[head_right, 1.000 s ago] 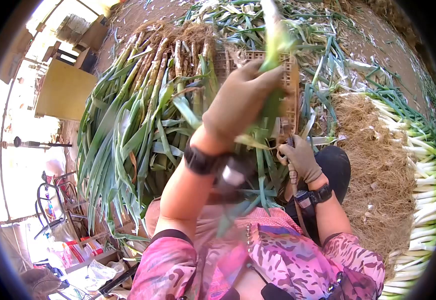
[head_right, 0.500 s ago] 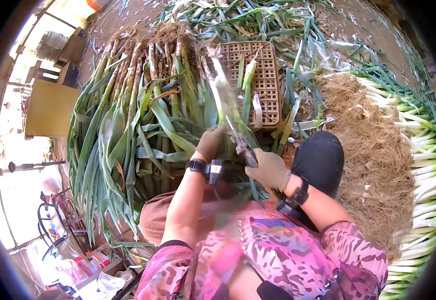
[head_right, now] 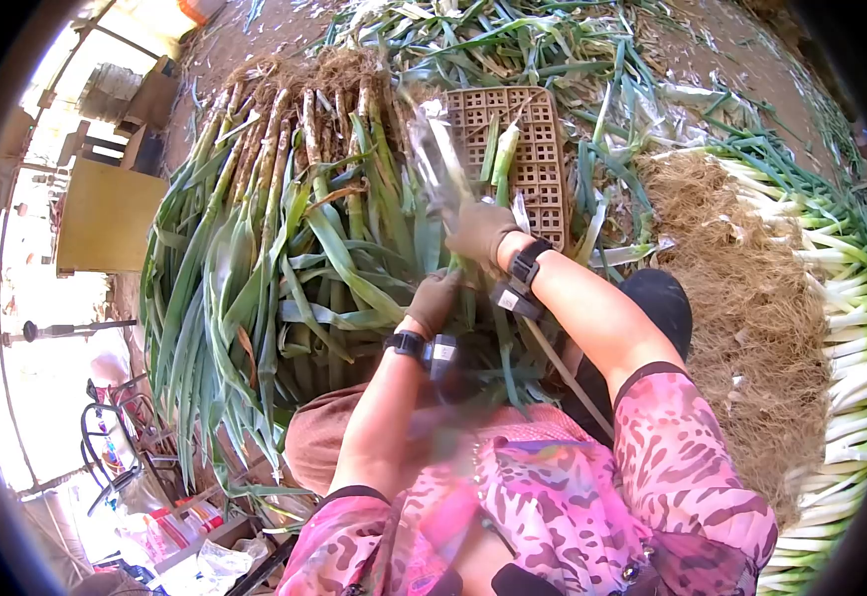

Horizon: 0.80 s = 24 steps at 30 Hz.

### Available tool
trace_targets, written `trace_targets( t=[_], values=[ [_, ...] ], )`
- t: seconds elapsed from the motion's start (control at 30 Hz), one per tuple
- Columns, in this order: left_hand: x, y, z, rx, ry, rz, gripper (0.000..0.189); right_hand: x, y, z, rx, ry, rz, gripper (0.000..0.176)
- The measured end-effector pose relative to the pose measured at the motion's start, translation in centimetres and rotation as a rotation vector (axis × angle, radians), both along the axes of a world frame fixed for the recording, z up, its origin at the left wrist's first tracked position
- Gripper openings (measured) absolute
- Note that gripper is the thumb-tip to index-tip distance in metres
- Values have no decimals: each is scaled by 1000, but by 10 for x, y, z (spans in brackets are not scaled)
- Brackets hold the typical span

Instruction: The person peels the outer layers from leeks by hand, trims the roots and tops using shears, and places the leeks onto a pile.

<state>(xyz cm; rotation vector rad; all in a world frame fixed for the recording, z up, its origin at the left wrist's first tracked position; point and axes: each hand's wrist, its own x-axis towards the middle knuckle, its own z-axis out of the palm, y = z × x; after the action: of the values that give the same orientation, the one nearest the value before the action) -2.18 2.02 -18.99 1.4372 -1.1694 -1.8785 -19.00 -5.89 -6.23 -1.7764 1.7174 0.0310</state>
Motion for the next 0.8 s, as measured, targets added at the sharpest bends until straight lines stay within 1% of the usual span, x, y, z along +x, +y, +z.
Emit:
trace_targets(
  t=[0.03,0.07,0.1,0.17,0.2,0.23,0.3,0.37,0.4,0.47,0.5,0.57,0.6,0.63,0.7,0.77,0.8],
  values=[
    [0,1,-1,0,-16,-5,37,1,2,-6,4,23,19,53],
    [-6,2,46,-32,-149,-48,40,1,3,-10,7,44,45,53],
    [-7,-2,60,12,-306,-231,41,-1,1,-14,57,21,7,54],
    [-1,-19,86,-222,-676,-539,39,-2,8,-20,-22,-18,-55,50],
    [4,-29,117,-326,-701,-337,38,0,11,-23,-16,-15,-72,52],
    [14,-41,150,-428,-719,-139,37,-2,15,-22,3,-8,-37,56],
    [44,-81,185,-690,-926,109,39,1,25,-11,67,-27,-65,60],
    [77,-117,186,-561,-1401,148,45,6,37,-13,70,-113,-41,61],
    [84,-124,180,-524,-1492,59,48,8,40,-12,66,-155,-27,62],
    [92,-132,168,-442,-1666,-124,54,17,47,-9,63,-155,-43,61],
    [82,-137,167,-418,-1697,-134,49,20,50,-8,61,-155,-54,60],
    [85,-158,136,-366,-1753,-153,45,21,57,-8,63,-156,-78,59],
    [83,-159,131,-397,-1789,-168,37,17,57,-7,57,-154,-90,59],
    [61,-133,180,-406,-1691,-256,36,13,58,-6,51,-151,-104,58],
    [46,-104,188,-446,-1587,-289,38,1,67,-4,33,-270,-119,55],
    [36,-75,195,-383,-1375,-231,39,-7,74,3,53,-374,-135,53],
    [34,-63,187,-428,-1290,-188,40,-9,77,2,51,-369,-126,51]
  ],
)
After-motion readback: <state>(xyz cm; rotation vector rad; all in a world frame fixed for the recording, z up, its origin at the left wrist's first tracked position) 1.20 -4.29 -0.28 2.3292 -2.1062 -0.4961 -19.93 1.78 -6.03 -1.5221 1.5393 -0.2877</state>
